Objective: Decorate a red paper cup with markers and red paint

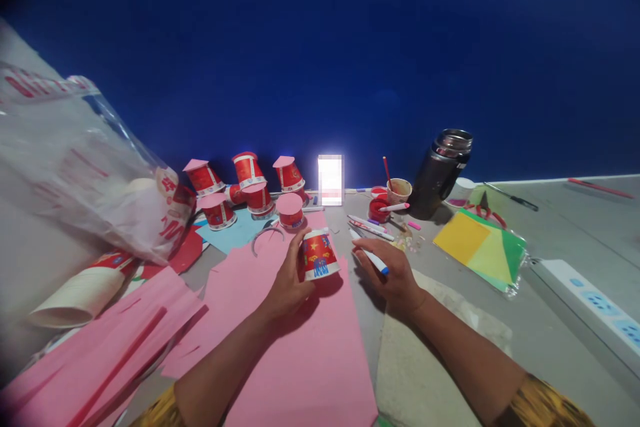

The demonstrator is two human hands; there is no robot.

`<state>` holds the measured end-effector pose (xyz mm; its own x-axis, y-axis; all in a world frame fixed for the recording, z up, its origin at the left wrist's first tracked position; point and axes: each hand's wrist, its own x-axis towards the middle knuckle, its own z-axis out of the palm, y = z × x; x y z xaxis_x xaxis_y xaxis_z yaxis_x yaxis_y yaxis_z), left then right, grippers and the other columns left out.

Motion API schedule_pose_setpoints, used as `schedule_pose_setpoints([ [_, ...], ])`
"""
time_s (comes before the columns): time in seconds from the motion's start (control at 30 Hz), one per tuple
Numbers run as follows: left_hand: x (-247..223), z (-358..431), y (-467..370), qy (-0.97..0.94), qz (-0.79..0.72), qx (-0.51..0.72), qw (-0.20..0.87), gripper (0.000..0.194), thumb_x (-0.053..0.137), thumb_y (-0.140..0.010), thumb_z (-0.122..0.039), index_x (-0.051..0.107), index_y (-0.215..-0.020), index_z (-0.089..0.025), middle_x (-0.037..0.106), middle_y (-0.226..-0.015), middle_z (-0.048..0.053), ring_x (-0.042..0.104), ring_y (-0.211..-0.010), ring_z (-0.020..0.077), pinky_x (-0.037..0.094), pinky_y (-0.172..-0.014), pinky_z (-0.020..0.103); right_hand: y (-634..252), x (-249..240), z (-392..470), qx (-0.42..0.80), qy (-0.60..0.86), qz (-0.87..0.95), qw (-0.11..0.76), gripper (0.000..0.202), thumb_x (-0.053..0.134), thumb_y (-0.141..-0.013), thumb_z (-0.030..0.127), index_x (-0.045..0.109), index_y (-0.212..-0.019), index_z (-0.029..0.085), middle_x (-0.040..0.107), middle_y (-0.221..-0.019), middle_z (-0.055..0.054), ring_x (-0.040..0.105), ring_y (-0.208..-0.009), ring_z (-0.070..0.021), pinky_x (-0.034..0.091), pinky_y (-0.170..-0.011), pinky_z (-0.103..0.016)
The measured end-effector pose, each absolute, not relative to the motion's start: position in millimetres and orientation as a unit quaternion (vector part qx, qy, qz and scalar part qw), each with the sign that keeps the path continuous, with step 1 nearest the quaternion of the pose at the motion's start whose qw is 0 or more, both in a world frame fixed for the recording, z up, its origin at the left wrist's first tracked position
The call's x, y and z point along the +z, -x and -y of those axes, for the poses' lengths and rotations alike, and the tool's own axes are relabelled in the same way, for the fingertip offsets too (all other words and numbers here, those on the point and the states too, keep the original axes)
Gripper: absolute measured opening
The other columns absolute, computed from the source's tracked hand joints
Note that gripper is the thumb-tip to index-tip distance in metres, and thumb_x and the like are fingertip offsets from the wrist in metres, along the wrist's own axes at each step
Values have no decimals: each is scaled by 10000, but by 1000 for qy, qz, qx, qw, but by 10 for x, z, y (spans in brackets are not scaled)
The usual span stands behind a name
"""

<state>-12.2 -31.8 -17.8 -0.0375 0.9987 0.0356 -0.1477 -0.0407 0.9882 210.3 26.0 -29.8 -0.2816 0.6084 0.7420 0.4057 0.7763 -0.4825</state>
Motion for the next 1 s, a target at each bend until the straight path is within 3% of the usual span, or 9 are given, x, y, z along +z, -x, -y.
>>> schedule_pose_setpoints([
  [0.27, -140, 344, 137, -402, -437, 536, 600, 1050, 726, -619, -62, 389, -1550, -412, 587, -1504, 103, 708, -1141, 273, 628, -915, 436, -2105, -270, -278, 84, 311, 799, 507, 188, 642, -1030, 186, 756, -1174, 225, 848, -1079, -103, 814, -1004, -259, 651, -920, -413],
  [0.4, -179, 321, 140, -434, -435, 532, 583, 1025, 727, -607, -48, 423, -1528, -378, 595, -1488, 101, 680, -1182, 280, 615, -913, 402, -2108, -339, -355, 79, 307, 807, 498, 205, 608, -1042, 202, 745, -1193, 221, 847, -1074, -106, 814, -1002, -261, 657, -904, -411],
  [0.63, -337, 264, 177, -484, -440, 522, 547, 1017, 720, -646, -39, 414, -1567, -341, 558, -1504, 117, 624, -1292, 310, 564, -1052, 456, -2118, -427, -393, 115, 314, 827, 452, 299, 617, -1028, 252, 691, -1318, 247, 830, -1083, -89, 800, -939, -261, 659, -861, -419],
  [0.73, -338, 259, 197, -484, -429, 511, 566, 1023, 722, -656, -37, 403, -1579, -343, 553, -1525, 120, 613, -1323, 326, 553, -1080, 475, -2140, -394, -352, 184, 324, 833, 409, 539, 766, -945, 364, 604, -1448, 263, 774, -1286, -118, 774, -992, -277, 643, -923, -453],
  [0.87, -337, 260, 224, -484, -402, 495, 599, 1024, 759, -668, -59, 410, -1589, -336, 546, -1551, 130, 597, -1363, 356, 538, -1112, 491, -2165, -373, -332, 266, 330, 827, 369, 995, 938, -740, 583, 497, -1578, 277, 635, -1505, -164, 659, -1307, -378, 576, -1083, -510],
  [1.0, -351, 260, 243, -472, -391, 463, 640, 1057, 806, -672, -68, 396, -1605, -347, 542, -1558, 146, 608, -1351, 369, 553, -1085, 487, -2165, -379, -317, 317, 329, 817, 352, 1164, 976, -629, 657, 459, -1607, 297, 584, -1554, -167, 592, -1410, -405, 536, -1144, -510],
])
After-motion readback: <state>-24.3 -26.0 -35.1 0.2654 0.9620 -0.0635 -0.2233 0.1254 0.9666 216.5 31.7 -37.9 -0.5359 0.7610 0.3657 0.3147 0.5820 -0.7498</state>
